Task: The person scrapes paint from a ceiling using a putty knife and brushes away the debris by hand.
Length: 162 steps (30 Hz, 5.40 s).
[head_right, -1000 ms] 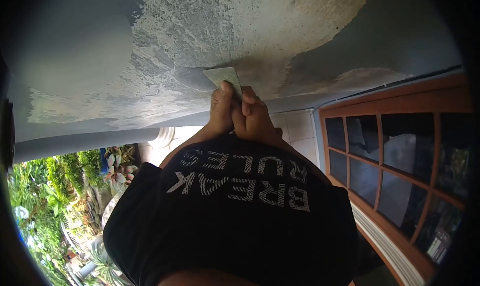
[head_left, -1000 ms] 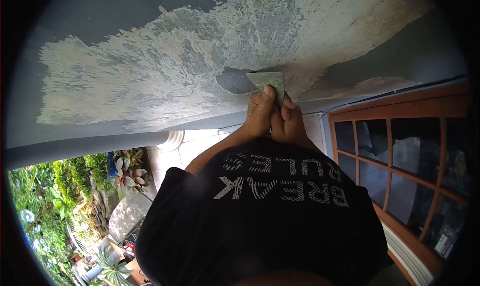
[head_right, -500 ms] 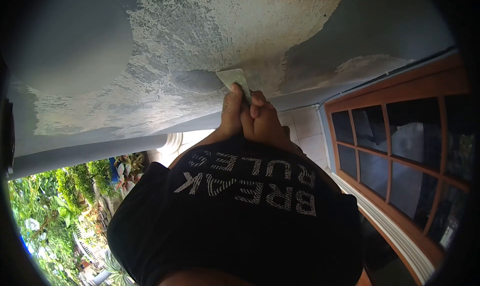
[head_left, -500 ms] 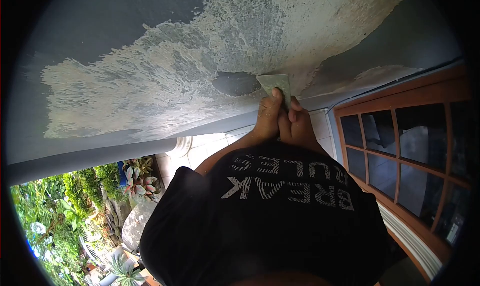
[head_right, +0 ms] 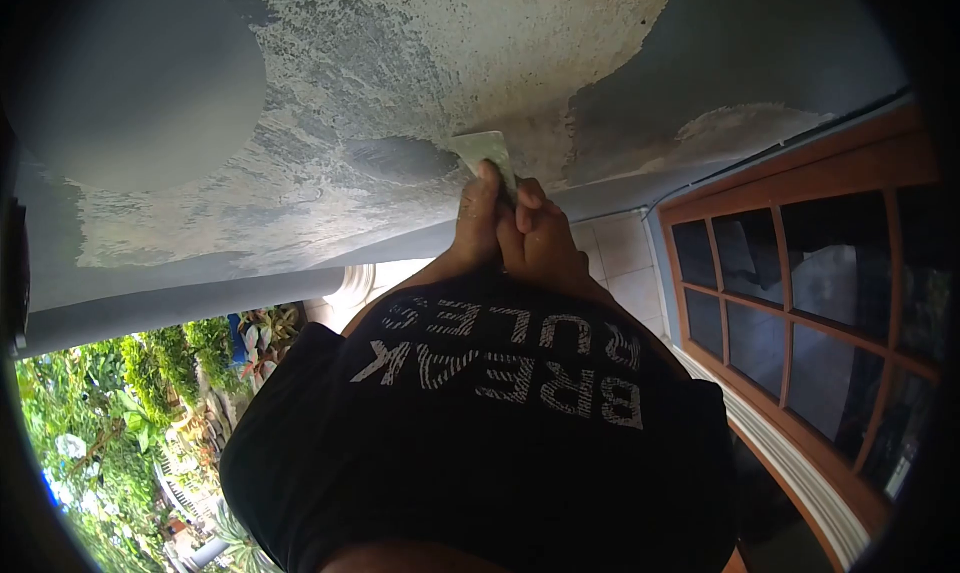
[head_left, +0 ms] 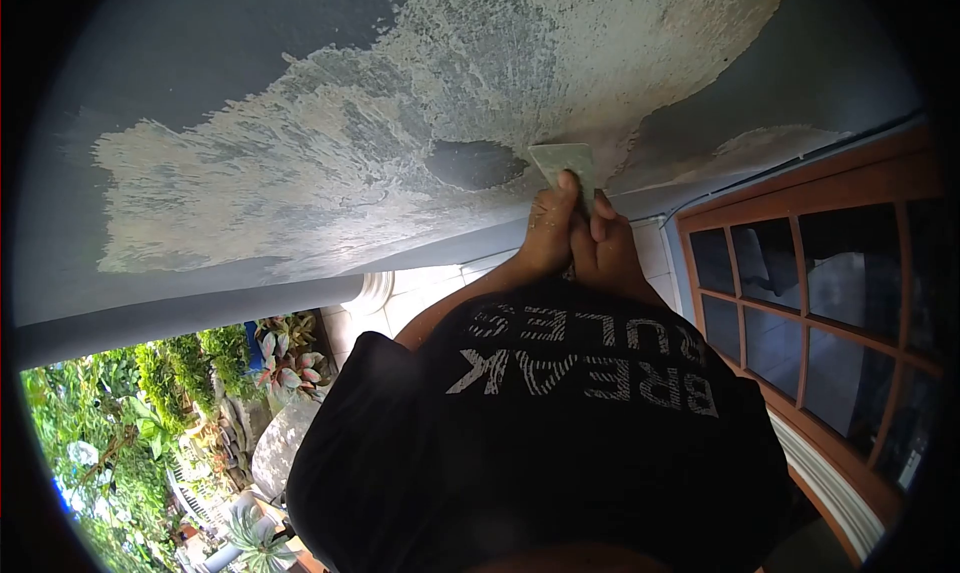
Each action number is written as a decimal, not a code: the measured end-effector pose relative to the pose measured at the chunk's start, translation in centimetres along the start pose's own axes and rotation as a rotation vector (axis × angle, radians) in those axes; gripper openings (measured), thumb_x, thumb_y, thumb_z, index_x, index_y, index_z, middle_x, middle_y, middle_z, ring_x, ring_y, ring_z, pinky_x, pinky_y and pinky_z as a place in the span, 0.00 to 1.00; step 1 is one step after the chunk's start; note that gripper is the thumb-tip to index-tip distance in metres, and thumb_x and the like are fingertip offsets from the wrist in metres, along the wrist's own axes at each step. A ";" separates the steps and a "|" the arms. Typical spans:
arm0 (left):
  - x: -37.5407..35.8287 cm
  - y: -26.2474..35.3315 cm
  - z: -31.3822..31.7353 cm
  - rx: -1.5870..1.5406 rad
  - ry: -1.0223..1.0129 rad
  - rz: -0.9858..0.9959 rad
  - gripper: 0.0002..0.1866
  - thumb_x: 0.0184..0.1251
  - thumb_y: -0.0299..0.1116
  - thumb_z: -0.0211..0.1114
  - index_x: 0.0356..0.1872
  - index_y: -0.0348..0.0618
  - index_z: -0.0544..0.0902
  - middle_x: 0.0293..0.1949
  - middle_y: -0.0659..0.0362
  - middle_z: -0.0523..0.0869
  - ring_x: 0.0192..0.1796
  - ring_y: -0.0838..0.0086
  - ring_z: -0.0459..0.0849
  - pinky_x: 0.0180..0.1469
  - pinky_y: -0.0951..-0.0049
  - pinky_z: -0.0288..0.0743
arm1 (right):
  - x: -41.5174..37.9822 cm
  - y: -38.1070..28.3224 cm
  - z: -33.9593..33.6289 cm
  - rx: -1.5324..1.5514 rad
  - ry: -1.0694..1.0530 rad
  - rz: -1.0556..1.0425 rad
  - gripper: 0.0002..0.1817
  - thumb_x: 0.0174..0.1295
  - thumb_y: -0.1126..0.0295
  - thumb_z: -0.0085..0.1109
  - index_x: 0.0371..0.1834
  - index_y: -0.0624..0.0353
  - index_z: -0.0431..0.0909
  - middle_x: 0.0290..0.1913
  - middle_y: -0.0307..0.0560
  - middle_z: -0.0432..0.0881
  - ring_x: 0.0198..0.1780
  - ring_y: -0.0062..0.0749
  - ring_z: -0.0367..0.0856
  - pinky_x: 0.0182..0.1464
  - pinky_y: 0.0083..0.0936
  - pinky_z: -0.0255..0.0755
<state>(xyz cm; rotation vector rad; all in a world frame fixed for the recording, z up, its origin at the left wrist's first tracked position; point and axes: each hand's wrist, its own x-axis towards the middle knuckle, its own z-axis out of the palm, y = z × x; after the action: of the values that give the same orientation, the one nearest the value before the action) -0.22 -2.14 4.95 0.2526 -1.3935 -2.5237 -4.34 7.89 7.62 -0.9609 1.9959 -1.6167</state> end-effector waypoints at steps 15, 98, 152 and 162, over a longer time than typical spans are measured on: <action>-0.9 1.0 0.1 -0.219 0.090 0.163 0.32 0.70 0.60 0.37 0.28 0.40 0.75 0.21 0.58 0.72 0.35 0.64 0.79 0.45 0.65 0.73 | 1.3 -0.4 1.1 -0.078 -0.030 -0.206 0.07 0.57 0.75 0.49 0.27 0.63 0.62 0.20 0.48 0.64 0.22 0.35 0.65 0.29 0.29 0.63; -0.9 1.4 0.2 0.138 0.152 -0.069 0.32 0.70 0.58 0.40 0.30 0.36 0.77 0.20 0.59 0.74 0.30 0.69 0.78 0.41 0.70 0.73 | 0.5 3.3 2.0 0.138 0.076 -0.113 0.08 0.58 0.74 0.50 0.26 0.62 0.62 0.20 0.46 0.65 0.23 0.34 0.67 0.29 0.28 0.63; -0.2 2.0 0.5 0.255 0.203 0.121 0.35 0.72 0.57 0.36 0.29 0.33 0.79 0.19 0.58 0.78 0.25 0.75 0.77 0.33 0.77 0.72 | 1.6 1.1 0.9 0.196 -0.001 -0.108 0.08 0.60 0.73 0.49 0.28 0.63 0.62 0.22 0.49 0.70 0.26 0.29 0.69 0.31 0.28 0.64; -1.2 3.5 1.5 0.224 0.250 -0.019 0.33 0.73 0.54 0.39 0.28 0.32 0.79 0.20 0.57 0.78 0.29 0.71 0.79 0.38 0.73 0.74 | 0.8 0.5 1.3 0.110 0.046 -0.094 0.08 0.58 0.74 0.50 0.26 0.64 0.62 0.19 0.49 0.67 0.23 0.28 0.66 0.28 0.28 0.62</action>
<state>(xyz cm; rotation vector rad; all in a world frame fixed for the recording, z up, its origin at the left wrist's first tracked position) 1.03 -2.35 8.70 0.6025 -1.5728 -2.2533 -4.14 6.53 6.93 -0.9980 1.8944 -1.7940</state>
